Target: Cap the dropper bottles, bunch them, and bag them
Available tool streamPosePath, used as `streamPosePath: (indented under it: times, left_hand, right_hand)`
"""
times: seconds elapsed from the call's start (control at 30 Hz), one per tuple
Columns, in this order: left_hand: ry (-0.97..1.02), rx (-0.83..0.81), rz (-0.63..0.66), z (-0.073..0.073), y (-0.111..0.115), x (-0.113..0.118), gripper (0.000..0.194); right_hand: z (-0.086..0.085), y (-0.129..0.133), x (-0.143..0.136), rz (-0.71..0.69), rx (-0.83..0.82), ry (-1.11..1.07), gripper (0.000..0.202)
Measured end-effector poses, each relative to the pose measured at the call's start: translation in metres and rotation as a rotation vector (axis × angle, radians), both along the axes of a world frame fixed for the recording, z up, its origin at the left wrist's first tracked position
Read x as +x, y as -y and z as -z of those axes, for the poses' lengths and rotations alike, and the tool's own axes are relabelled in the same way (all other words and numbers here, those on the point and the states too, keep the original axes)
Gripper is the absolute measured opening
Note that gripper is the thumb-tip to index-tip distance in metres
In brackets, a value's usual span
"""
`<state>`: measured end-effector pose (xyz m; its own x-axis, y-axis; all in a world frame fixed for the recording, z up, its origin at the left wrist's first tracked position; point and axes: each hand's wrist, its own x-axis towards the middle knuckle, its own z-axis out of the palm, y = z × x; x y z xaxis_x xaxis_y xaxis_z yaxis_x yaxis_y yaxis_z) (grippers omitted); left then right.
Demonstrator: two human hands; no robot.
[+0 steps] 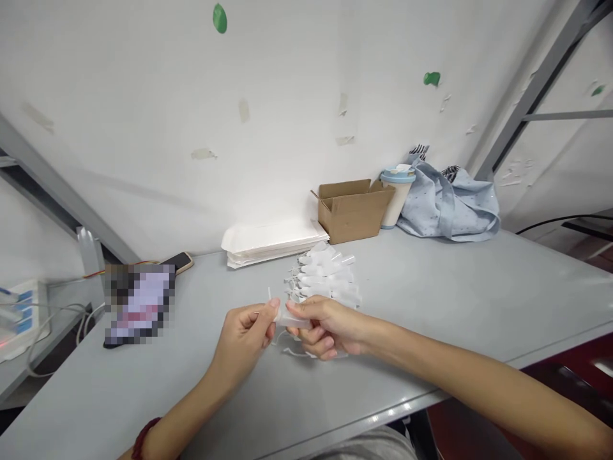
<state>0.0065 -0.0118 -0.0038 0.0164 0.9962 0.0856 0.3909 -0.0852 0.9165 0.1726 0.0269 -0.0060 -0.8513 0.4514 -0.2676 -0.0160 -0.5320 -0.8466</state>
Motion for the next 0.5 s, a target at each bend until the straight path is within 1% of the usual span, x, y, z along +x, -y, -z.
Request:
streamPosePath:
  times: [0.07, 0.1, 0.17, 0.27, 0.37, 0.43, 0.5]
  left_hand:
    - [-0.026, 0.012, 0.015, -0.001, -0.001, -0.001, 0.051]
    - [-0.035, 0.02, 0.023, -0.001, -0.001, -0.001, 0.05]
    - [-0.043, 0.012, 0.041, -0.001, -0.005, -0.003, 0.048]
    - [-0.014, -0.048, 0.046, 0.001, -0.012, -0.004, 0.047]
    - [0.051, -0.095, 0.024, 0.003, -0.017, -0.006, 0.048]
    - [0.083, -0.121, 0.012, 0.005, -0.018, -0.007, 0.049]
    - [0.081, -0.14, 0.014, 0.006, -0.019, -0.008, 0.05]
  right_hand:
    - [-0.001, -0.002, 0.001, 0.005, 0.066, 0.026, 0.041]
    - [-0.001, -0.002, 0.001, 0.03, 0.125, 0.049, 0.043]
    - [0.0, -0.004, 0.0, 0.121, 0.295, 0.093, 0.045]
    - [0.003, -0.007, -0.003, 0.236, 0.529, 0.175, 0.046]
    - [0.002, -0.005, -0.004, 0.333, 0.726, 0.277, 0.039]
    - [0.001, -0.002, -0.004, 0.403, 0.924, 0.317, 0.031]
    - [0.002, 0.002, -0.004, 0.434, 1.11, 0.348, 0.026]
